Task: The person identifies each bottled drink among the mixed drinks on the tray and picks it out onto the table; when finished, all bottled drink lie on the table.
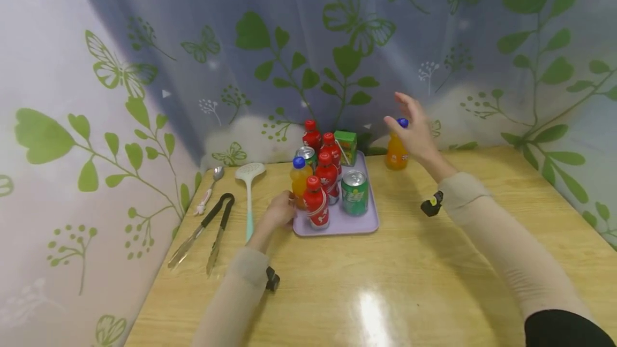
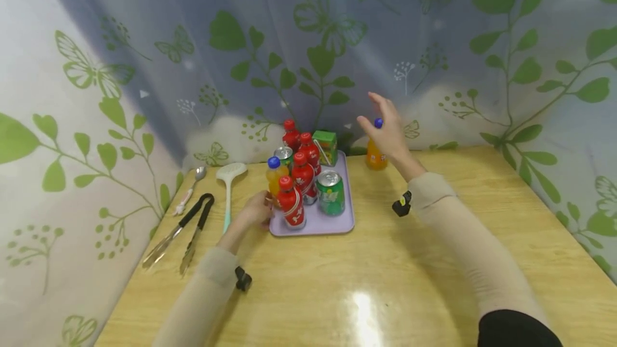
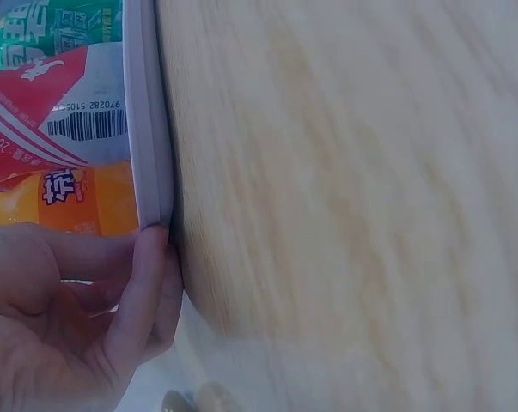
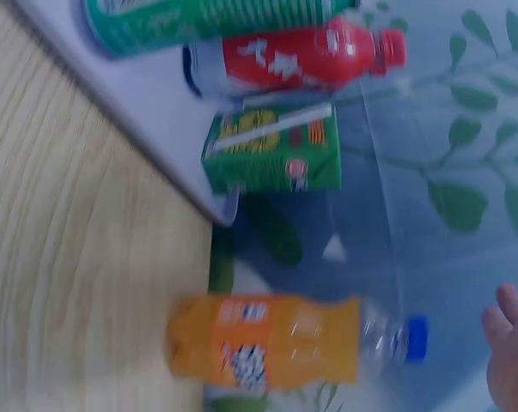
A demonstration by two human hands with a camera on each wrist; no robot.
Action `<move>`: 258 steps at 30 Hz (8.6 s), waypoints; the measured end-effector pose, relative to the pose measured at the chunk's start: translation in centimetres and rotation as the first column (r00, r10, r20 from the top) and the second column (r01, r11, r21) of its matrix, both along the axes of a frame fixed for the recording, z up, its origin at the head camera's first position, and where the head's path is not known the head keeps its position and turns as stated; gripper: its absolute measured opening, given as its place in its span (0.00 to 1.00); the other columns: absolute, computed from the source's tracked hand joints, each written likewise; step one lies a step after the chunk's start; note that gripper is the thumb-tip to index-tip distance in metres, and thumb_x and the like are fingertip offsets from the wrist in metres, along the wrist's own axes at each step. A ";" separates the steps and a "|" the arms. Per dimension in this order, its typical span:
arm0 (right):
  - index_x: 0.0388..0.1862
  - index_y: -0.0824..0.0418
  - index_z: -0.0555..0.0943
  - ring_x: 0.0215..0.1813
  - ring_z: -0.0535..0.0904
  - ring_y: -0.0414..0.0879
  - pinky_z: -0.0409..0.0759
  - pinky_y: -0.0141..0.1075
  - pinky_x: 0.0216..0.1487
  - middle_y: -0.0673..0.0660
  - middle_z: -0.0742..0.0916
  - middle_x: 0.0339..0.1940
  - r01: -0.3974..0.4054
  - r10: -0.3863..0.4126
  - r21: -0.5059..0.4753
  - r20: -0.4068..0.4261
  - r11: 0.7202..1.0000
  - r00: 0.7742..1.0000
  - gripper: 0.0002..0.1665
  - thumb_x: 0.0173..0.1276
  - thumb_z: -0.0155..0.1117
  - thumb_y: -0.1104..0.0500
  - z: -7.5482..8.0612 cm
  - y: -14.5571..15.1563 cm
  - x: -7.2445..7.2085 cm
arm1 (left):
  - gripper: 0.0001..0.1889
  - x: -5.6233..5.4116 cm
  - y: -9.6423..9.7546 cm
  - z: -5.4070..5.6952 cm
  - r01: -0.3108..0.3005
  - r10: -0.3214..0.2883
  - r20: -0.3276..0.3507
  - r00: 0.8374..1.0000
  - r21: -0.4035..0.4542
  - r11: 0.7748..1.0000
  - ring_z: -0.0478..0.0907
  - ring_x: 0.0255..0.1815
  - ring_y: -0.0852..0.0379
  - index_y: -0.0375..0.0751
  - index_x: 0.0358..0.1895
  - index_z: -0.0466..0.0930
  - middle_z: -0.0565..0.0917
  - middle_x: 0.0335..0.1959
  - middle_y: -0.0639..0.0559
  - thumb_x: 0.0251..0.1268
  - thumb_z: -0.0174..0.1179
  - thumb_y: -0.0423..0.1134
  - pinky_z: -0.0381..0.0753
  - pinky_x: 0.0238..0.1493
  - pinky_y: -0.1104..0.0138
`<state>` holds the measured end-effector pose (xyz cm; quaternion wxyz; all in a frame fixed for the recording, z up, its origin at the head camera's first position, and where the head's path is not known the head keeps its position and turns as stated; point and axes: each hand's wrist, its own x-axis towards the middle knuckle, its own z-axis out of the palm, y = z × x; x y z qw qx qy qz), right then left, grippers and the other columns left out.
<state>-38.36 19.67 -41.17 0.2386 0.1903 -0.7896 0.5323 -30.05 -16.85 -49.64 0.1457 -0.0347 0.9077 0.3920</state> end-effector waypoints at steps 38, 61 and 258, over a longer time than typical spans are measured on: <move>0.83 0.63 0.61 0.75 0.75 0.64 0.77 0.57 0.77 0.68 0.76 0.77 -0.426 0.278 0.373 0.388 0.824 0.879 0.42 0.76 0.68 0.56 -3.8 -9.8 -3.1 | 0.27 -0.3 -0.2 -0.6 0.021 -0.022 -0.029 0.999 -0.025 0.999 0.81 0.52 0.43 0.29 0.69 0.70 0.80 0.59 0.33 0.66 0.57 0.22 0.91 0.33 0.65; 0.78 0.60 0.69 0.71 0.80 0.63 0.78 0.59 0.75 0.67 0.84 0.68 -0.291 0.114 0.500 0.353 0.816 0.929 0.41 0.71 0.74 0.53 -4.0 -10.5 -3.0 | 0.28 0.0 -0.1 -0.4 0.027 -0.027 -0.028 0.999 -0.010 1.000 0.82 0.52 0.42 0.28 0.70 0.69 0.79 0.62 0.32 0.65 0.57 0.22 0.90 0.30 0.67; 0.86 0.52 0.59 0.75 0.71 0.66 0.72 0.66 0.76 0.66 0.70 0.81 -0.132 0.129 0.336 0.031 0.932 0.991 0.45 0.76 0.68 0.55 1.5 -1.3 3.2 | 0.32 -1.3 -1.7 0.3 -0.046 -0.013 0.209 0.978 0.274 0.961 0.86 0.41 0.47 0.33 0.76 0.65 0.82 0.60 0.27 0.69 0.58 0.23 0.93 0.34 0.66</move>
